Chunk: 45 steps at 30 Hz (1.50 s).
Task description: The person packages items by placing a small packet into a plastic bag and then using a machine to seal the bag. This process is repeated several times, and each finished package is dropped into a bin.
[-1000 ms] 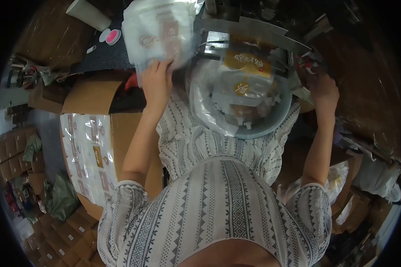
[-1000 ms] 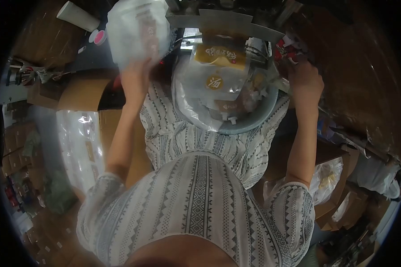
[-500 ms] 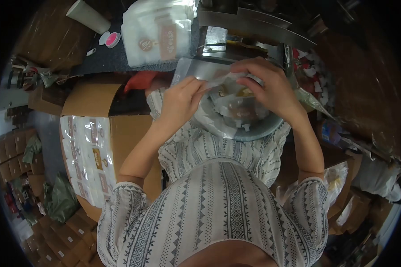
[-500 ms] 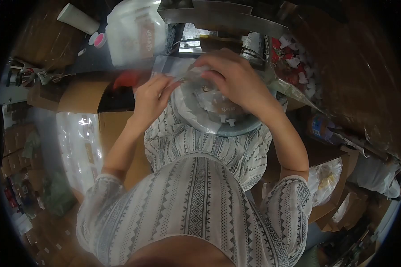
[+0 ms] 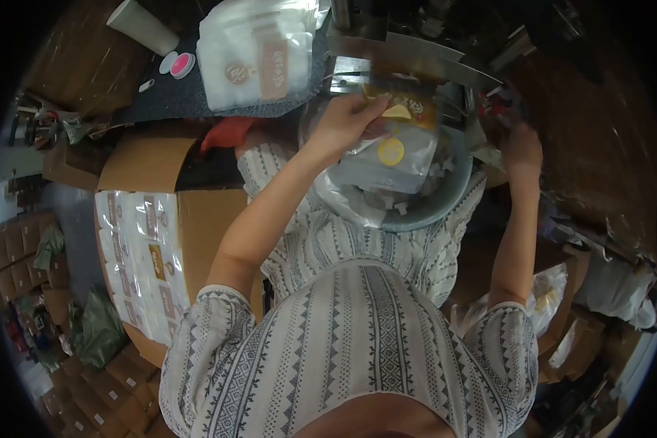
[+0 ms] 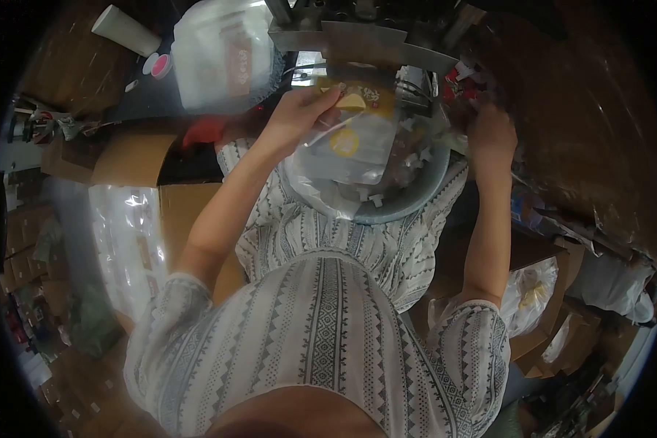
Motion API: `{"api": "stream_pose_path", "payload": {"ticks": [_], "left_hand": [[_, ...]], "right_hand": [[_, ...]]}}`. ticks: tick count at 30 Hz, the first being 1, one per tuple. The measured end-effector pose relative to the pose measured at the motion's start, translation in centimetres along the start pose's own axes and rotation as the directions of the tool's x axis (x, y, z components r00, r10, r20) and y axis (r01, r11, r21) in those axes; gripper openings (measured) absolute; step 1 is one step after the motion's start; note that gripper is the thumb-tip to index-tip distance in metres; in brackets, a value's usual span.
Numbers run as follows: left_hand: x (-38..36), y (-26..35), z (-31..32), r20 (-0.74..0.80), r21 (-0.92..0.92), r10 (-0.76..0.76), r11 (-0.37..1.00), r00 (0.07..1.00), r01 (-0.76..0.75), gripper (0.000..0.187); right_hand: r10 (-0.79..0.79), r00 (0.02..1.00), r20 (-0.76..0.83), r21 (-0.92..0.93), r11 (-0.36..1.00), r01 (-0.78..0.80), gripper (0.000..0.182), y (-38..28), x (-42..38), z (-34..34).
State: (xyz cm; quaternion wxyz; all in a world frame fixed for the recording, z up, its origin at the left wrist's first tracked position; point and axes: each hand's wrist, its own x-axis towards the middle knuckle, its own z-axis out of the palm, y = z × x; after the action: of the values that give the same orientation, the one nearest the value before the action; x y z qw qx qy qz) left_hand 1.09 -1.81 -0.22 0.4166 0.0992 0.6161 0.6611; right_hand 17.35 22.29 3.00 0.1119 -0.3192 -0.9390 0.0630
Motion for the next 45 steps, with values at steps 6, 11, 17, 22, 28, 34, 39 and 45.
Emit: {"api": "stream_pose_path", "payload": {"ticks": [6, 11, 17, 22, 28, 34, 39, 45], "left_hand": [[-0.6, -0.5, -8.9, -0.047, 0.989, 0.792, 0.123, 0.608, -0.083, 0.062], [-4.2, -1.9, -11.0, 0.101, 0.995, 0.737, -0.076, 0.668, -0.067, 0.030], [-7.3, 0.2, -5.6, 0.050, 0.969, 0.818, 0.098, 0.573, -0.226, 0.006], [-8.3, 1.1, -2.8, 0.170, 0.916, 0.724, 0.133, 0.668, -0.378, 0.007], [-4.0, -0.3, -0.7, 0.182, 0.634, 0.355, 0.670, 0.917, -0.385, 0.016], [1.3, 0.7, 0.8, 0.057, 0.058, 0.025, 0.998, 0.998, -0.028, 0.030], [1.0, 0.3, -0.4, 0.009, 0.143, 0.121, 0.982, 0.993, -0.121, 0.033], [0.7, -1.2, -10.3, 0.010, 1.000, 0.817, -0.011, 0.577, -0.003, 0.052]], "right_hand": [[0.043, 0.992, 0.116, 0.068, 0.996, -0.051, 0.026, 2.3, 1.2, 1.5], [0.073, 0.994, 0.076, 0.245, 0.965, -0.089, 0.027, 1.0, 0.8, 0.1], [-0.374, 0.926, 0.048, 0.724, 0.652, 0.225, 0.025, -8.7, -2.2, -2.9], [-0.636, 0.743, -0.209, 0.552, 0.551, 0.626, 0.029, -11.5, -2.4, -1.9], [-0.389, 0.920, 0.049, 0.717, 0.655, 0.238, 0.030, -9.3, -1.5, -0.8], [-0.159, 0.983, 0.090, 0.375, 0.920, 0.114, 0.032, -4.5, -0.9, -2.3], [-0.110, 0.990, -0.091, 0.093, 0.989, 0.118, 0.032, 2.4, 2.4, 4.0], [-0.216, 0.971, -0.100, 0.178, 0.957, 0.231, 0.029, 3.1, 3.3, 4.0]]}}
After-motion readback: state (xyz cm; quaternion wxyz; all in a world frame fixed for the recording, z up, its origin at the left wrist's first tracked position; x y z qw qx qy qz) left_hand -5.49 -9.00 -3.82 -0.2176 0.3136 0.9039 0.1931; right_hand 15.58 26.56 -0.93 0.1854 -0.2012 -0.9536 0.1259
